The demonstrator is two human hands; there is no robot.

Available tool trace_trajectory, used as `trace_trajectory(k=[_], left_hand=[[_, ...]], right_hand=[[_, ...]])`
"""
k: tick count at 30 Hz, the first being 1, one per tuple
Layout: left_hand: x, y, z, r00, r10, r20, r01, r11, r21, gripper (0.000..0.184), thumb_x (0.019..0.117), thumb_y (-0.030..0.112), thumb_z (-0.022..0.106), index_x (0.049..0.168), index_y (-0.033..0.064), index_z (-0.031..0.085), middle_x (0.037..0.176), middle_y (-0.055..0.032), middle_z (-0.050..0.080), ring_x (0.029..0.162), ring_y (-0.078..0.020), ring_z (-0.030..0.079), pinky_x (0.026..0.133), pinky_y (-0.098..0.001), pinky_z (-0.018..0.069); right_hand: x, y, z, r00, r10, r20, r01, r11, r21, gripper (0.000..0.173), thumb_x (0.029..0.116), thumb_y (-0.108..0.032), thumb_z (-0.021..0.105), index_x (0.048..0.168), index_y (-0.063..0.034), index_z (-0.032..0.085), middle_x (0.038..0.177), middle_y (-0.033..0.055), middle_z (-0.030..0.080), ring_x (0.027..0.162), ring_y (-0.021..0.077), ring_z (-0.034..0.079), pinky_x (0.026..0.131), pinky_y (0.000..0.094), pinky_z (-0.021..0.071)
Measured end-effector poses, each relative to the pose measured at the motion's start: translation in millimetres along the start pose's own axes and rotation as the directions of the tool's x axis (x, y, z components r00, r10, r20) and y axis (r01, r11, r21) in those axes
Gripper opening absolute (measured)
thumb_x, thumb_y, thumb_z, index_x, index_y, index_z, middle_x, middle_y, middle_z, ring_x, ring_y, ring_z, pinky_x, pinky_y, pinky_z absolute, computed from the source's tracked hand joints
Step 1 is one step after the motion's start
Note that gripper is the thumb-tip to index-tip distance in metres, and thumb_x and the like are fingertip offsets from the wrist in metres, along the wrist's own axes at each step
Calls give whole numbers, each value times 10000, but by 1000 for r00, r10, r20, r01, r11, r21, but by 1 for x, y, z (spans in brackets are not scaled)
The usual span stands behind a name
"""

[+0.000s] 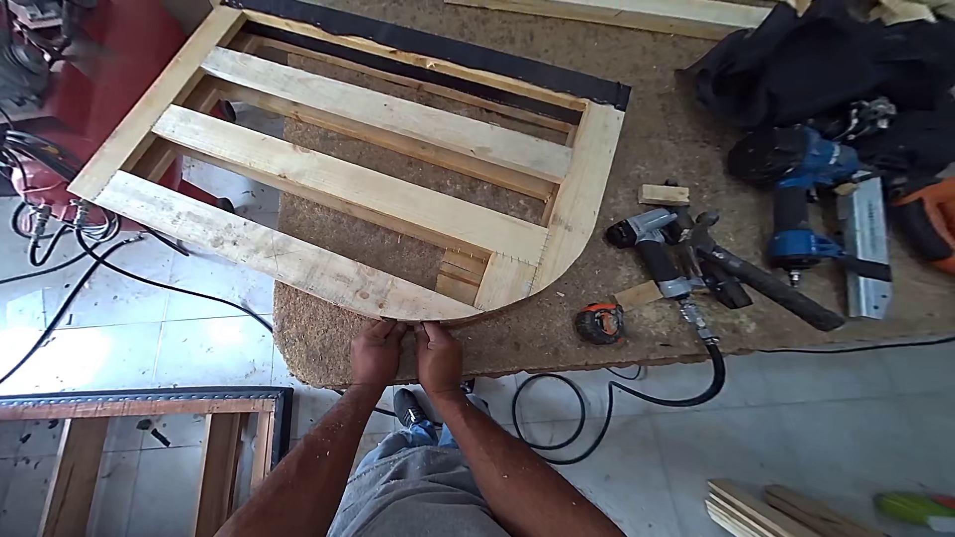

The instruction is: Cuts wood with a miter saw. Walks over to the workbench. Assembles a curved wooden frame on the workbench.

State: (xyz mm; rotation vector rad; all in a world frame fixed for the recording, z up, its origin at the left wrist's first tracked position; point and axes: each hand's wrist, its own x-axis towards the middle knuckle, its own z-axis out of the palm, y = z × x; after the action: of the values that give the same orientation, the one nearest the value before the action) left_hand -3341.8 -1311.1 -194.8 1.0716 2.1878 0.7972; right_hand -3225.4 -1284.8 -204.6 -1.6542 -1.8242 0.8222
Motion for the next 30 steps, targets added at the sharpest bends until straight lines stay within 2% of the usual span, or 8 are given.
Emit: trace_trajectory(k=[5,9,15,18,22,30], left_hand=[[0,-9,2,997,80,-20,-80,997,-6,253,1035,309,612,933,149,779,910,-39,724,833,-190,703,786,-492,583],[0,-7,2,997,72,-19,-72,997,2,300,1042,320,594,863,136,750,890,-32,718,820,-195,699,778,-503,574],[0,-6,0,998,60,-13,-60,998,15,312,1040,337,589,857,152,761,897,-26,727,829,-195,703,784,-513,572],[1,-5,-2,999,43,4,-43,999,13,307,1039,344,590,875,155,769,924,-28,733,853,-200,708,804,-527,571],[2,-6,-3,998,37,41,-36,999,-38,302,1049,344,576,933,157,782,934,-30,736,823,-183,716,796,-504,600],[-2,-8,-1,995,102,2,-102,995,-24,392,1061,353,520,842,122,748,878,-51,727,774,-208,710,756,-520,590]], right_hand=[[0,2,2,1000,-28,-13,28,1000,0,202,1041,-226,609,1045,-96,763,904,116,741,821,286,734,738,506,604],[-1,3,2,999,-34,-18,34,999,-1,209,1046,-235,601,1040,-99,761,894,110,740,817,281,734,734,499,604],[-1,4,4,1000,-26,-18,26,999,23,210,1047,-230,599,1036,-97,761,895,103,739,797,267,729,732,489,607],[-1,5,6,999,-36,-27,37,999,16,207,1046,-223,600,1036,-92,760,891,105,738,798,265,730,735,487,608],[-1,5,4,998,-49,-31,50,999,10,203,1042,-210,601,1022,-85,759,909,104,744,843,267,737,764,487,611],[-3,2,3,997,-58,-49,57,998,-13,222,1048,-237,587,1033,-99,760,888,99,744,829,270,739,742,482,611]])
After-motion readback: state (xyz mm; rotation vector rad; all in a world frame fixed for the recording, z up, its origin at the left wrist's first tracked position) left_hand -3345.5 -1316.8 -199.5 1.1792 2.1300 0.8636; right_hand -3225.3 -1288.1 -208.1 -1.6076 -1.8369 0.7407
